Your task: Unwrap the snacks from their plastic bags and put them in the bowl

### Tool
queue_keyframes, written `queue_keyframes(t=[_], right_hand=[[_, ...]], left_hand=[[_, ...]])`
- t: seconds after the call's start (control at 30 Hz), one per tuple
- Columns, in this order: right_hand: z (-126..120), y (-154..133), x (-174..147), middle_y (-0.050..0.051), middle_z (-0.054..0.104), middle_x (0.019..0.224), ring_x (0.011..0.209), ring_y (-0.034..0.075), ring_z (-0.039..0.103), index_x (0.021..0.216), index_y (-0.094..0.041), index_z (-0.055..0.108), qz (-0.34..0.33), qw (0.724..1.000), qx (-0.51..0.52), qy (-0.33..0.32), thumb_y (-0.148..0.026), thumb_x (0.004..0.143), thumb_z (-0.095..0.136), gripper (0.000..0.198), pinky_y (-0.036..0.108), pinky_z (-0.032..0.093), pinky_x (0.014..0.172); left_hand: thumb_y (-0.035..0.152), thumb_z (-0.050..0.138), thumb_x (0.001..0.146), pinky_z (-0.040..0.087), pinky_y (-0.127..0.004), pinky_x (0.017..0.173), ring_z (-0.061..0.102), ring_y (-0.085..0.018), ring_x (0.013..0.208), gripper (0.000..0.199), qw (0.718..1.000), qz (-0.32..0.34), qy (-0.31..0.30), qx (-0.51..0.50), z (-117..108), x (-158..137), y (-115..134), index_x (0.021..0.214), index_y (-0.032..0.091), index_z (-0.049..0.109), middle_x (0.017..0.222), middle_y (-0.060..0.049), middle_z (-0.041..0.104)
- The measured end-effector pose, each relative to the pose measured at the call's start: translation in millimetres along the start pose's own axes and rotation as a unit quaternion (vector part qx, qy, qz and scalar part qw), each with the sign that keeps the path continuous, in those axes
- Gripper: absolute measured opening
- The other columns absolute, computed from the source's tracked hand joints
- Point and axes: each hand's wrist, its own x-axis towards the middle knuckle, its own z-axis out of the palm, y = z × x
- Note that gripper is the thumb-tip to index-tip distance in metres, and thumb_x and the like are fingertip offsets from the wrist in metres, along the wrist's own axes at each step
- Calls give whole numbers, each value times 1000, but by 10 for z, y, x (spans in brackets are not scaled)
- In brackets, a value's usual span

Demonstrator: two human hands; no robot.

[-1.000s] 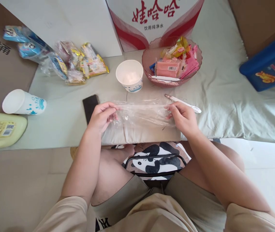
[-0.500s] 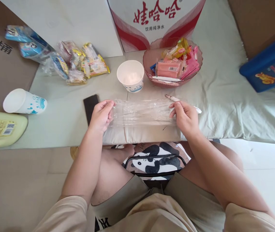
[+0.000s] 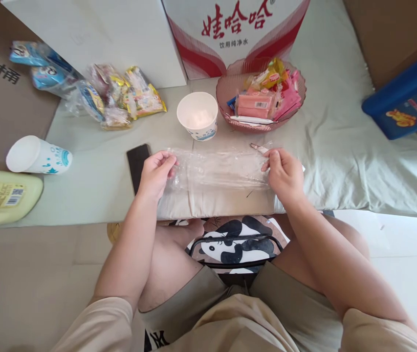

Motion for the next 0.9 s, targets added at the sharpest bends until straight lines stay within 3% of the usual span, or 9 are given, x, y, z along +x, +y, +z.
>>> queue_keyframes(t=[0.17, 0.23, 0.37, 0.5, 0.7, 0.9], right_hand=[[4, -7, -28, -2, 70, 69, 38, 11, 41, 114, -25, 54, -1, 999, 51, -9, -52, 93, 56, 35, 26, 31, 39], [-6, -11, -36, -3, 72, 70, 39, 11, 42, 118, -25, 53, -19, 1000, -2, -8, -43, 89, 63, 35, 26, 32, 40], [-26, 4, -2, -4, 72, 69, 39, 14, 48, 118, -26, 56, -57, 993, -102, -9, -35, 90, 60, 30, 30, 40, 47], [-36, 42, 56, -1, 73, 74, 45, 17, 55, 118, -25, 58, -78, 984, -157, -3, -28, 89, 57, 29, 36, 49, 61], [-45, 108, 89, 6, 73, 97, 61, 21, 61, 123, -25, 57, -108, 965, -240, 1, -20, 83, 57, 40, 43, 52, 78], [-42, 140, 72, 16, 60, 120, 104, 34, 62, 129, -24, 56, -187, 928, -321, 40, -28, 82, 62, 47, 49, 51, 86]], left_hand=[[20, 66, 82, 50, -22, 62, 64, -11, 67, 10, 998, 32, 0, 51, 61, 18, -51, 91, 20, 64, 75, 0, 69], [23, 62, 87, 49, -23, 61, 64, -12, 64, 4, 995, 58, 1, 80, 59, 11, -78, 88, 20, 63, 67, 1, 66], [32, 54, 95, 40, -24, 50, 52, -11, 46, 12, 989, 81, -2, 121, 32, -18, -112, 93, 23, 61, 58, 5, 57], [34, 53, 96, 35, -25, 51, 49, -11, 44, 14, 973, 103, 18, 207, 27, -27, -97, 96, 23, 62, 51, 7, 53], [31, 52, 95, 34, -27, 56, 50, -14, 49, 16, 949, 120, 49, 287, 56, -8, -77, 95, 22, 65, 53, 5, 55], [34, 63, 90, 44, -31, 69, 60, -18, 65, 14, 923, 122, 89, 354, 65, 9, -72, 96, 22, 66, 67, 0, 62]])
